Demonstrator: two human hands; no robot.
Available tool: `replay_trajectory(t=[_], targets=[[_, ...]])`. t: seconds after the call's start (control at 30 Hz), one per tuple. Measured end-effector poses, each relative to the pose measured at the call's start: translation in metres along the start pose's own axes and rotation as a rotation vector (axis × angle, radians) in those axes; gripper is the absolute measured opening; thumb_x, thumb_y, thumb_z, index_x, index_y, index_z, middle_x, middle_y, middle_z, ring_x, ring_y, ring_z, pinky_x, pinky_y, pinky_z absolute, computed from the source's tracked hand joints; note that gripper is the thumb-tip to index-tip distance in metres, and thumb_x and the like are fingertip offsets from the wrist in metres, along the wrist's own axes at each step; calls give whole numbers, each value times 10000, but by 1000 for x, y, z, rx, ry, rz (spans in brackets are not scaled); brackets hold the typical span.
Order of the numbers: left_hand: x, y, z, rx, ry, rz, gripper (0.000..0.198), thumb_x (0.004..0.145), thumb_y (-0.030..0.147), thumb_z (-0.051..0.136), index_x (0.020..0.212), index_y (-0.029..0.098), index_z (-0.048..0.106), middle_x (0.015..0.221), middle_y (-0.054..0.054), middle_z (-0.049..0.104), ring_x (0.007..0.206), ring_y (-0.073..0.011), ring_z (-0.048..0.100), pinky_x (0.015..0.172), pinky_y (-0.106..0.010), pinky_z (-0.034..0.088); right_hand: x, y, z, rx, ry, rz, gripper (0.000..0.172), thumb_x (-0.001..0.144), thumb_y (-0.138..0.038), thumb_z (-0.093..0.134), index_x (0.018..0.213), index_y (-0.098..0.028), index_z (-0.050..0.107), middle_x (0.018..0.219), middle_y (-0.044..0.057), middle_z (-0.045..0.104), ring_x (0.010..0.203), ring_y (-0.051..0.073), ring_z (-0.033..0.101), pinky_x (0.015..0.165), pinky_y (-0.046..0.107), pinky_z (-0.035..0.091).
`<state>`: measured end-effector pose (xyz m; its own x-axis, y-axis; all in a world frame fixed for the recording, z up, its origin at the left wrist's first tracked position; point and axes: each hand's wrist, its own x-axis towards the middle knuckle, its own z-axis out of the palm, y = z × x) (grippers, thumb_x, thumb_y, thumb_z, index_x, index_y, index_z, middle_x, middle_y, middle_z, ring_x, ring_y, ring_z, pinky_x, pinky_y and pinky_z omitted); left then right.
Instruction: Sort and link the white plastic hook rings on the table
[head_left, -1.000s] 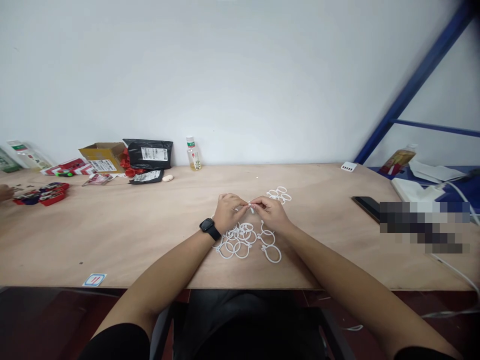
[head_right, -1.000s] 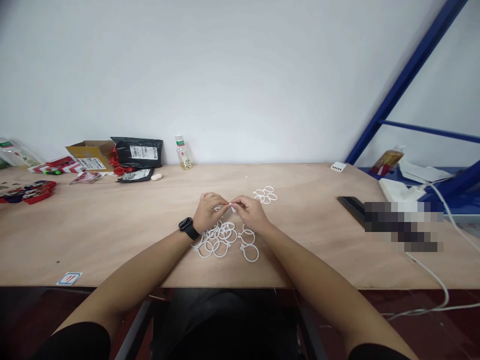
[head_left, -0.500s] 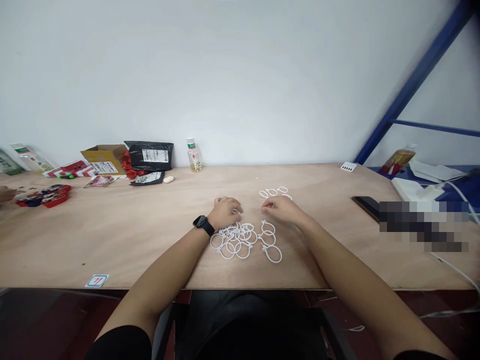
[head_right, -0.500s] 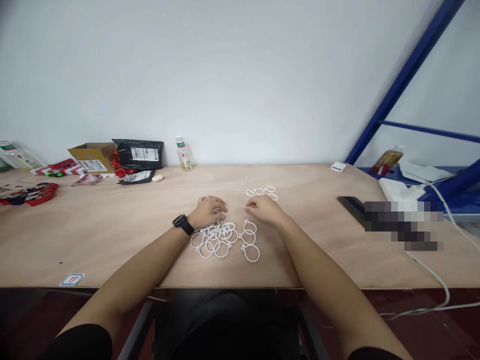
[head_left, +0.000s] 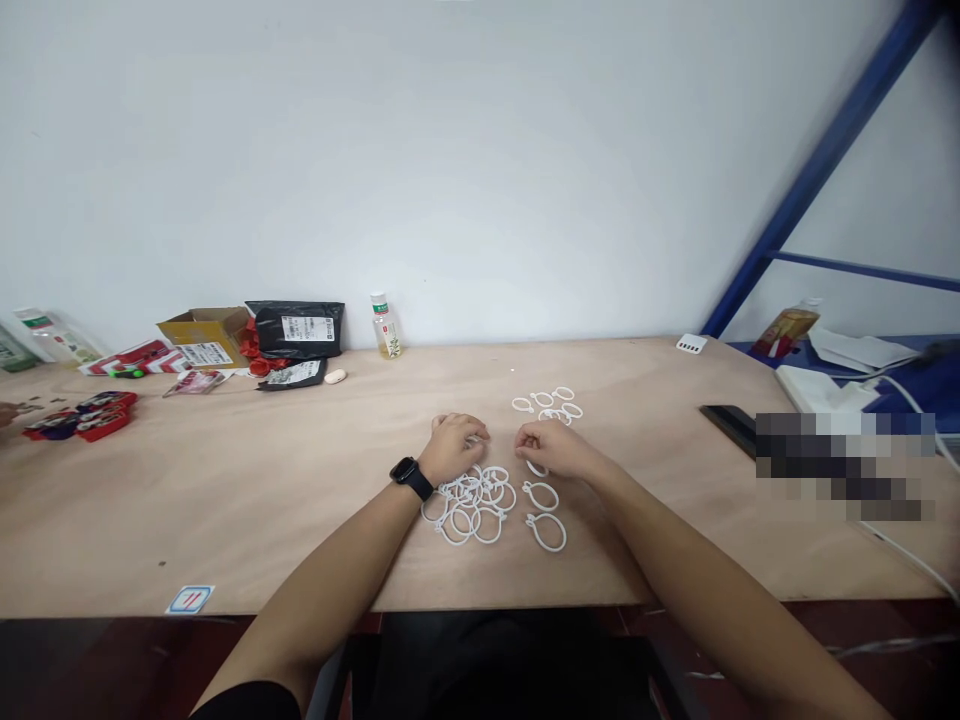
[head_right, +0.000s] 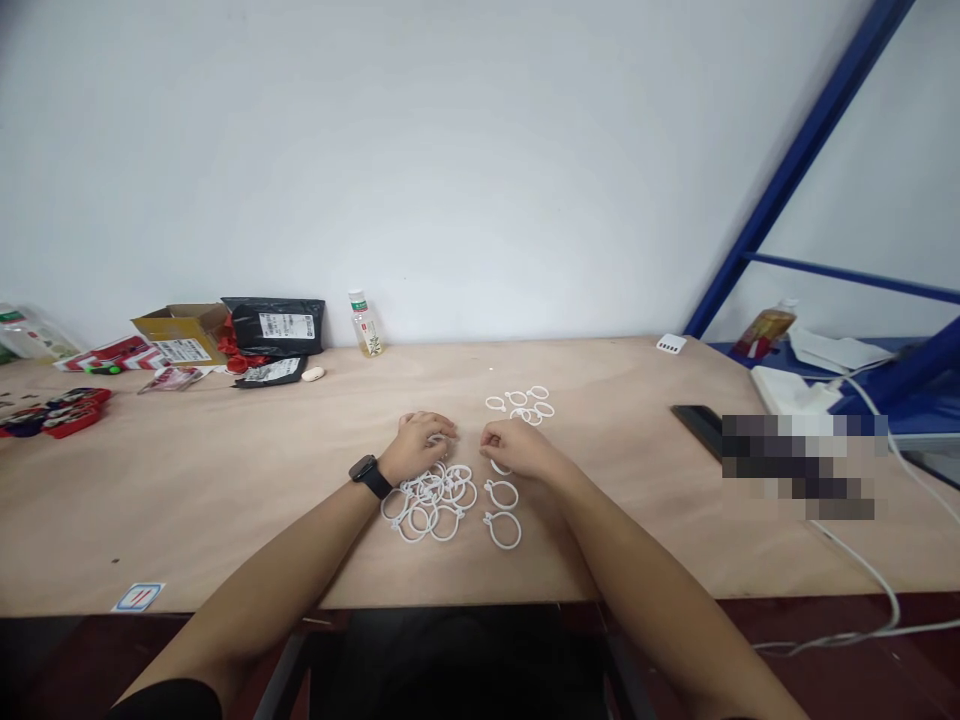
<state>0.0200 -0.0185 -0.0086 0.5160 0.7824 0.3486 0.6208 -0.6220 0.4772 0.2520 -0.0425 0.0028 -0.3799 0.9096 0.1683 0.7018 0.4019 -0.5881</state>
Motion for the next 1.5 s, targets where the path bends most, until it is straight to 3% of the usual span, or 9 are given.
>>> replay_trajectory(t=[0.23,0.4,0.6,0.9,1.2,1.4,1.5], targets=[[-2,14,-1,-23,130,114,218,861,425,622,980,270,719,1016,-28,717,1001,-191,586,975,-409,320,5,-16,20,367,345,-29,149,792,-315,651,835,-184,705,762,33,710,678,155,636,619,267,495],[-2,18,0,1,174,117,235,893,436,579,859,255,725,930,-23,736,927,-181,604,951,-408,317,11,-13,35,528,356,-23,170,774,-344,678,814,-181,705,758,35,711,692,161,652,636,277,521],[-2,16,-1,22,197,92,209,890,411,588,864,246,713,937,-10,738,941,-177,606,962,-398,310,11,-9,35,625,297,-45,248,762,-372,692,912,-176,714,885,59,735,787,178,680,739,316,550],[-2,17,1,8,232,87,193,899,382,571,864,240,696,937,-8,733,956,-176,604,962,-398,322,8,-18,30,390,336,-90,189,839,-335,606,874,-183,712,813,46,728,737,173,657,668,293,517],[-2,20,1,-15,274,88,203,904,375,566,827,234,691,916,-3,735,935,-169,613,973,-403,318,7,-20,37,295,388,-134,166,895,-307,537,889,-190,655,765,26,690,713,163,639,666,281,497],[2,12,1,57,218,46,170,900,320,549,921,256,705,1003,-15,725,1009,-190,587,979,-422,296,7,-9,15,-129,461,-202,213,934,-270,474,956,-209,677,966,73,711,928,215,636,846,346,467],[3,2,-2,86,118,21,180,820,212,565,891,271,720,1054,-7,711,1036,-205,573,981,-441,283,7,12,0,-339,476,-92,221,925,-242,474,966,-207,688,988,94,707,923,233,628,808,344,464]])
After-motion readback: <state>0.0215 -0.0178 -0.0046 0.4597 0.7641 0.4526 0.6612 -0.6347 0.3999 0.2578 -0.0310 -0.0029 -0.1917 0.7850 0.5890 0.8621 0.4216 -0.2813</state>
